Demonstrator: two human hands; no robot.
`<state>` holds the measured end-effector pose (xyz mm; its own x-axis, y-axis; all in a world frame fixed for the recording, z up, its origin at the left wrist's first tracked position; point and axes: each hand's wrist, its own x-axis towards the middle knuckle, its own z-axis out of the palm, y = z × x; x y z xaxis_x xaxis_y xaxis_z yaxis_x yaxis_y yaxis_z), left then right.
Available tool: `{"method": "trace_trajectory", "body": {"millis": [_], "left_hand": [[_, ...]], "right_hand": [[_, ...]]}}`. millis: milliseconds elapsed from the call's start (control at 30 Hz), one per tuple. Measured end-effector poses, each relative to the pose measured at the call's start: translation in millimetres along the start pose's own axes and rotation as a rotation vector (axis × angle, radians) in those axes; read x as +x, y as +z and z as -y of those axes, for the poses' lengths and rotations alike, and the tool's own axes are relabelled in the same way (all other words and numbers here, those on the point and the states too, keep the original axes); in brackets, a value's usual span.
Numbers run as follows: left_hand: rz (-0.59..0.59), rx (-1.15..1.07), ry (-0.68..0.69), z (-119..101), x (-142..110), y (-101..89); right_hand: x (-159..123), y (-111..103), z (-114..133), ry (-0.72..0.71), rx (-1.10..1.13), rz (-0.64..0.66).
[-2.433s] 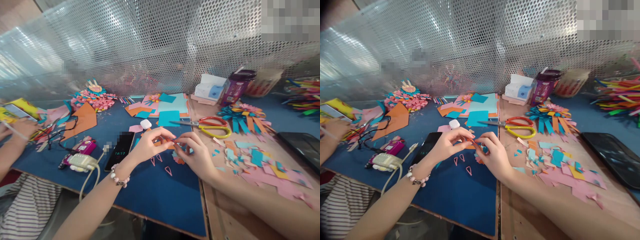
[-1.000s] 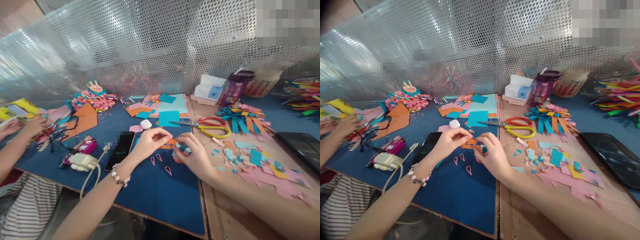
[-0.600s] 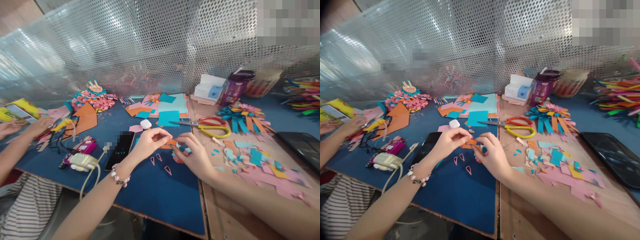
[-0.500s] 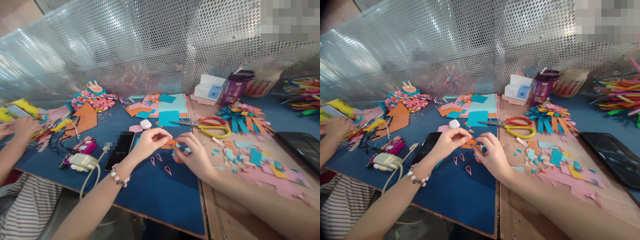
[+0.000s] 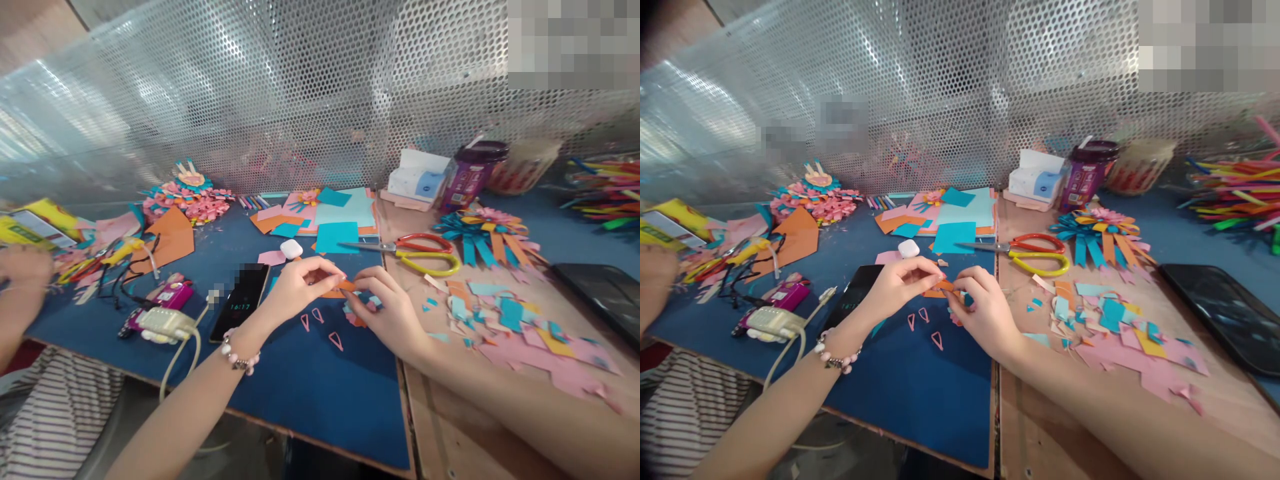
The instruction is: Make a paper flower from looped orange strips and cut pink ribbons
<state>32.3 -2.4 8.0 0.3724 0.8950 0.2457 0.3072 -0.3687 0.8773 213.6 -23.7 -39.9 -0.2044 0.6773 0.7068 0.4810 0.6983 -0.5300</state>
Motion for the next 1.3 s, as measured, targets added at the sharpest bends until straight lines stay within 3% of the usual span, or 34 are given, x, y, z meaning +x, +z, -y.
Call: {"method": "trace_trajectory", "body": {"millis": [333,633,933,1300], "left_hand": [[-0.029,-0.023,-0.005,1.7,0.3,-1.1],[-0.023,-0.017,-0.017,0.4,-1.1,-1.2],[0.019,0.008,0.028,-0.4,0.1,-3.0],[0.094,-0.011,0.068,-0.7,0.7,-4.6]], "right_hand": [[0.7,-0.5,1.8,0.063,0.055,0.019],[0.1,-0.1,2.0,0.030,0.022,0.021],[2.2,-4.2,4.7,0.149,0.139,0.038],[1.9,-6.1,8.1,0.143,0.181,0.040]]}}
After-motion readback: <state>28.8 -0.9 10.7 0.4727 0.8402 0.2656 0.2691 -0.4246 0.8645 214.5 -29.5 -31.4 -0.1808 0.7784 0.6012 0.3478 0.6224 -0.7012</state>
